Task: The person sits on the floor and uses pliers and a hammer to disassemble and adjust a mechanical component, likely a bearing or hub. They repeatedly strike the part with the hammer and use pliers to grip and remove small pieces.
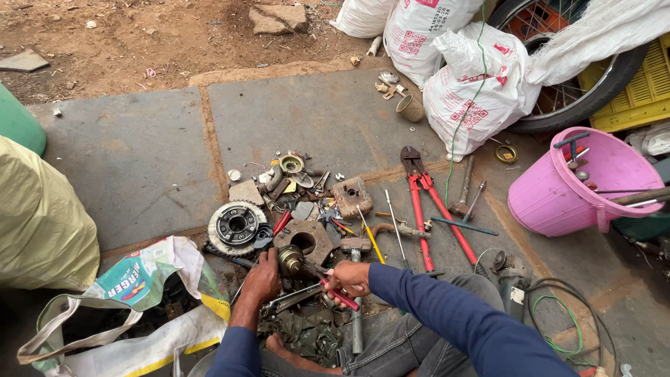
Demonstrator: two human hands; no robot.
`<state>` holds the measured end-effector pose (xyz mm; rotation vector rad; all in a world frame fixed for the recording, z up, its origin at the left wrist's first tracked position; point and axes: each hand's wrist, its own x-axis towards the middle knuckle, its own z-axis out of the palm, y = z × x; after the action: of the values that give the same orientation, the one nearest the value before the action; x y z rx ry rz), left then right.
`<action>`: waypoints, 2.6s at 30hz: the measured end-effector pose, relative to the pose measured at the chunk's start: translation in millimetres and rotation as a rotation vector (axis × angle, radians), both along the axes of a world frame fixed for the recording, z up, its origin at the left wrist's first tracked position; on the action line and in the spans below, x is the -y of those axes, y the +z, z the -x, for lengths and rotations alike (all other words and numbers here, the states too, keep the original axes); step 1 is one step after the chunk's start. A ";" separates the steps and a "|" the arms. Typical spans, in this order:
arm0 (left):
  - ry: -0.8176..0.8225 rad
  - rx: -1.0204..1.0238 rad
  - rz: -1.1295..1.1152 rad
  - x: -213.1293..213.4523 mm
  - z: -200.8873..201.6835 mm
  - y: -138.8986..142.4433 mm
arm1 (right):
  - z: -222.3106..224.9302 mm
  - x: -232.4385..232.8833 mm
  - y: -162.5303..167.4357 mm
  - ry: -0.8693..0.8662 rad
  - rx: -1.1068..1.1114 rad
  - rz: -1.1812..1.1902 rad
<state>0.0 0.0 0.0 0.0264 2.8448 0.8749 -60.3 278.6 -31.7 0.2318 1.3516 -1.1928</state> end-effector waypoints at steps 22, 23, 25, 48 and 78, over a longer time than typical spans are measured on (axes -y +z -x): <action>0.133 0.068 -0.196 4.4 -3.1 7.7 | -46.4 20.6 37.9 -0.007 -0.271 -0.114; 0.157 0.075 -0.214 5.0 -4.4 9.2 | -49.8 19.9 40.2 -0.028 -0.260 -0.097; 0.190 0.084 -0.248 4.8 -5.2 11.0 | -55.4 16.5 44.9 -0.039 -0.264 -0.062; 0.272 0.185 -0.548 18.2 18.2 -48.4 | -101.9 -0.6 -20.3 -0.249 -0.148 0.190; 0.233 0.138 -0.511 25.0 49.5 -87.2 | -67.5 13.8 -64.6 -0.362 0.225 0.640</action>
<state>-49.5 -25.0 -87.2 -0.2942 2.4555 1.5613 7.2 264.8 -96.3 0.1444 0.6960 -1.7813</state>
